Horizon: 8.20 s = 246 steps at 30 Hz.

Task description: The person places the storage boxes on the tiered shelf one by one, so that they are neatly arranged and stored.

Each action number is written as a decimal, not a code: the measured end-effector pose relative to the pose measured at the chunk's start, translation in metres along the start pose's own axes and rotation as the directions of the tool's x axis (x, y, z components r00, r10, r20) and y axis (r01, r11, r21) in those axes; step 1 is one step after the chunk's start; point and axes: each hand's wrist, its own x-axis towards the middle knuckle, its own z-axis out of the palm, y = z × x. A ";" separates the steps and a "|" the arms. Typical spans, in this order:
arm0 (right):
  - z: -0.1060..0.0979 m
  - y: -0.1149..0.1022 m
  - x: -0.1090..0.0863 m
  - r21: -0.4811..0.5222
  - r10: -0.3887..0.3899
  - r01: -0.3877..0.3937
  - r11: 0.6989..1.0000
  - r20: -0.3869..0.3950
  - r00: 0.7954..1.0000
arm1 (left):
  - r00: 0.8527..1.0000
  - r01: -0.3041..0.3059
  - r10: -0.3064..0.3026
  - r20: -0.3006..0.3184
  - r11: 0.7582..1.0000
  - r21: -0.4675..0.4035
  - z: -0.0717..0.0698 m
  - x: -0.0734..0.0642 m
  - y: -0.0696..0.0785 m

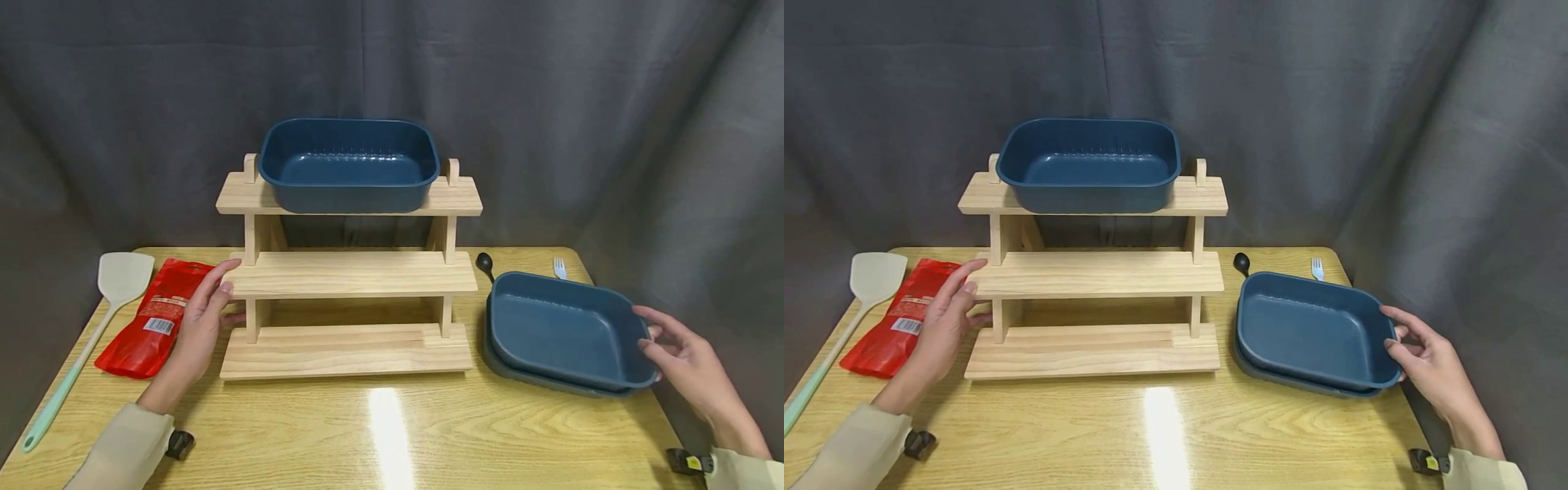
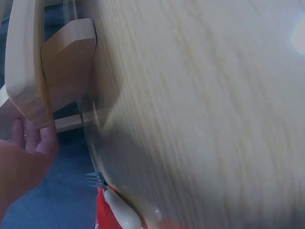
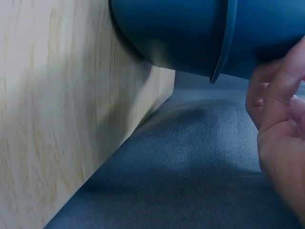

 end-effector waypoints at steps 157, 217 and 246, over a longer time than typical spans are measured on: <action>0.250 -0.272 0.027 0.725 0.028 0.001 0.688 -0.028 0.999 | 0.999 0.032 -0.032 0.041 0.999 -0.017 -0.006 0.002 -0.001; 0.242 -0.259 0.068 0.701 0.004 -0.003 0.713 0.001 1.000 | 0.999 0.010 -0.009 0.036 0.999 -0.031 -0.007 0.005 -0.003; 0.211 -0.250 0.064 0.712 -0.047 0.085 0.697 -0.073 0.996 | 0.999 0.008 -0.007 0.032 1.000 -0.025 -0.007 0.005 -0.003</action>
